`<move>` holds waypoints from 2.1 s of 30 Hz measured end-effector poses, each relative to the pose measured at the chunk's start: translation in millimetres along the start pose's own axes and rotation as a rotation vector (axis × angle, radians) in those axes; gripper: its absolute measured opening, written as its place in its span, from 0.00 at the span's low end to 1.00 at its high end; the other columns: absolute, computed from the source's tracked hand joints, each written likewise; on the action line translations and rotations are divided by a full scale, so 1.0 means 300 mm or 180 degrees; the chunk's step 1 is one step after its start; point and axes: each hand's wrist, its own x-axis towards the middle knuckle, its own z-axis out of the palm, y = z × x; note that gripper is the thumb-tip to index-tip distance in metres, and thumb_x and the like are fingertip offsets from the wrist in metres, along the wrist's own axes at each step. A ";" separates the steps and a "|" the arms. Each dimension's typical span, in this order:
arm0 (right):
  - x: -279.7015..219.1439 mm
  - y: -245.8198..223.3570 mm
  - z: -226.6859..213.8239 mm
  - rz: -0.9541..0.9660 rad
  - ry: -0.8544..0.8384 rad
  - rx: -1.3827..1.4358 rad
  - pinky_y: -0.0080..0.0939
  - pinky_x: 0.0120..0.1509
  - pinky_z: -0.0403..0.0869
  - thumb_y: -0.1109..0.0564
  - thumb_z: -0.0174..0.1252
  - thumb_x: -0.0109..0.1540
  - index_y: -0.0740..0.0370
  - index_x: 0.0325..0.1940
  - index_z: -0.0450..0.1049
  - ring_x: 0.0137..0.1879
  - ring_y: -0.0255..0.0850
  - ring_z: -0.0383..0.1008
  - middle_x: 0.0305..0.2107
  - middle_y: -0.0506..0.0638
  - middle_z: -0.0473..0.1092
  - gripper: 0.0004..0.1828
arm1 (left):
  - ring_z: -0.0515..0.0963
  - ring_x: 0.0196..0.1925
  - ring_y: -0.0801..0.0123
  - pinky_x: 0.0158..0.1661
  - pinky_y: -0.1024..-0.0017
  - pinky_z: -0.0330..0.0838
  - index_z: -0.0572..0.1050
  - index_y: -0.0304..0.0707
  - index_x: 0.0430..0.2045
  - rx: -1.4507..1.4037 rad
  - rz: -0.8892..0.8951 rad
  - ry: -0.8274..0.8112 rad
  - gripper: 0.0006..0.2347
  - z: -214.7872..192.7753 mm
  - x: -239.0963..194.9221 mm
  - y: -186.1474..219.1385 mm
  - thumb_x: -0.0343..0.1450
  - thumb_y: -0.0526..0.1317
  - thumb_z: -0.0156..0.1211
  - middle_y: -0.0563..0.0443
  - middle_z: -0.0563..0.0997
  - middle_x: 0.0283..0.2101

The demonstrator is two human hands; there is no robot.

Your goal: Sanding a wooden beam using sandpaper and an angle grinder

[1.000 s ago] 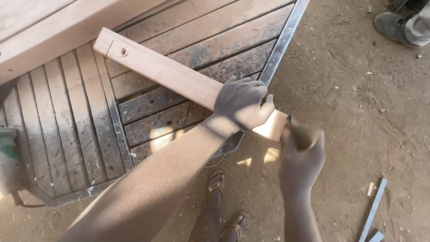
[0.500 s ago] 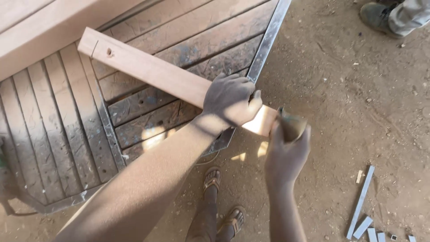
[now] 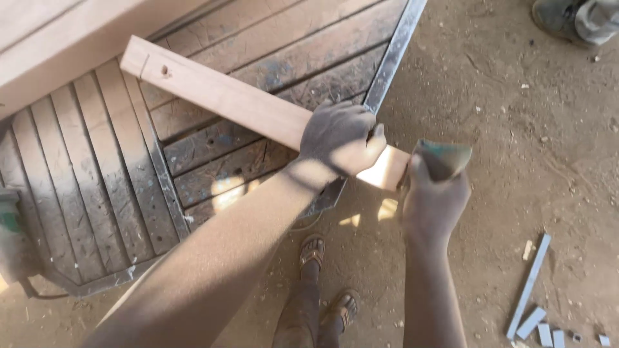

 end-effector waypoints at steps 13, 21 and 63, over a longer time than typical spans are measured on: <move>0.049 -0.082 0.003 -0.0418 0.0049 -0.0337 0.51 0.52 0.73 0.65 0.60 0.62 0.72 0.50 0.74 0.48 0.50 0.78 0.36 0.62 0.74 0.13 | 0.83 0.31 0.53 0.36 0.57 0.70 0.77 0.45 0.13 0.0039 0.0023 -0.0103 0.11 0.017 0.017 -0.008 0.65 0.46 0.55 0.48 0.79 0.20; 0.128 0.025 0.016 -0.0706 0.0150 -0.0410 0.51 0.46 0.72 0.62 0.64 0.62 0.75 0.49 0.75 0.46 0.49 0.78 0.34 0.64 0.75 0.14 | 0.83 0.32 0.55 0.36 0.58 0.69 0.78 0.47 0.14 0.0042 -0.0053 -0.0148 0.11 0.024 0.002 -0.007 0.65 0.47 0.55 0.48 0.80 0.21; -0.584 0.595 -0.054 0.3235 0.0558 0.0368 0.53 0.36 0.77 0.53 0.69 0.57 0.73 0.49 0.79 0.32 0.59 0.77 0.28 0.68 0.75 0.23 | 0.81 0.40 0.53 0.43 0.56 0.67 0.74 0.49 0.35 -0.0476 0.1289 -0.1906 0.31 -0.124 0.117 -0.009 0.54 0.73 0.65 0.51 0.82 0.38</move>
